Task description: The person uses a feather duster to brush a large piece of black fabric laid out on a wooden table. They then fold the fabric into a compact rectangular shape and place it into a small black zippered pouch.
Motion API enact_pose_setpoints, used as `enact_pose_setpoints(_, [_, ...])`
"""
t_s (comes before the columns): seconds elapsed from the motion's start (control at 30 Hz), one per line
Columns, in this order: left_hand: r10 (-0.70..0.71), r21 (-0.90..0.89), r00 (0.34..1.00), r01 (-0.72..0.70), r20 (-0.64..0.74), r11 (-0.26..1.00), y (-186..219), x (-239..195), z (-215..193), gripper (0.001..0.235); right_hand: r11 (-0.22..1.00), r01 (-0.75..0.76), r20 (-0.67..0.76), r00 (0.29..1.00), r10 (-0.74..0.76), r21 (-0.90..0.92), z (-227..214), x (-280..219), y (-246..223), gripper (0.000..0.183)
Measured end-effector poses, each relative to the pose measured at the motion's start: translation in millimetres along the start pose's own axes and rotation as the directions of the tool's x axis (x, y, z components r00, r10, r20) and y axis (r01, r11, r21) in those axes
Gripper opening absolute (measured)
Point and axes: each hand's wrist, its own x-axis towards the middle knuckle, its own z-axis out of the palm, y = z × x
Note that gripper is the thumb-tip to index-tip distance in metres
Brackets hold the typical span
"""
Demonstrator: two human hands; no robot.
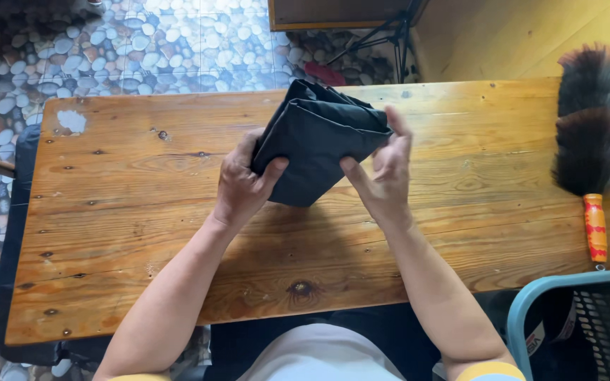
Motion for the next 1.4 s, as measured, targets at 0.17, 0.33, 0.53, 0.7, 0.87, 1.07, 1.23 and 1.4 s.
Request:
enact_pose_setpoints(0.17, [0.092, 0.083, 0.996, -0.092, -0.007, 0.992, -5, -9, -12, 0.046, 0.666, 0.406, 0.136, 0.898, -0.419, -0.625, -6, 2, -38, 0.08])
enact_pose_setpoints(0.33, [0.101, 0.112, 0.995, -0.102, 0.015, 0.988, 10, -7, -18, 0.053, 0.603, 0.408, 0.146, 0.888, -0.436, -0.685, -6, 0, -28, 0.074])
enact_pose_setpoints(0.53, [0.115, 0.132, 0.993, -0.116, 0.015, 0.984, 20, -6, -20, 0.053, 0.579, 0.452, 0.152, 0.857, -0.491, -0.679, -10, 3, -24, 0.068])
enact_pose_setpoints(0.7, [0.093, 0.121, 0.995, -0.097, 0.031, 0.988, 21, -7, -21, 0.052, 0.53, 0.474, 0.19, 0.843, -0.503, -0.703, -9, 4, -32, 0.063])
enact_pose_setpoints(0.87, [0.066, 0.144, 0.997, -0.071, 0.042, 0.987, 25, -7, -21, 0.053, 0.599, 0.443, 0.161, 0.871, -0.465, -0.667, -10, 0, -37, 0.065])
enact_pose_setpoints(1.07, [0.057, 0.157, 0.995, -0.07, 0.086, 0.985, 29, -8, -24, 0.052, 0.615, 0.459, 0.141, 0.858, -0.493, -0.641, -15, -1, -33, 0.047])
enact_pose_setpoints(1.23, [0.034, 0.158, 0.995, -0.049, 0.099, 0.986, 25, -8, -24, 0.052, 0.62, 0.479, 0.159, 0.852, -0.499, -0.622, -15, 2, -30, 0.04])
enact_pose_setpoints(1.4, [0.026, 0.2, 0.993, -0.048, 0.116, 0.979, 28, -7, -26, 0.053, 0.677, 0.442, 0.168, 0.886, -0.432, -0.589, -18, 2, -27, 0.037])
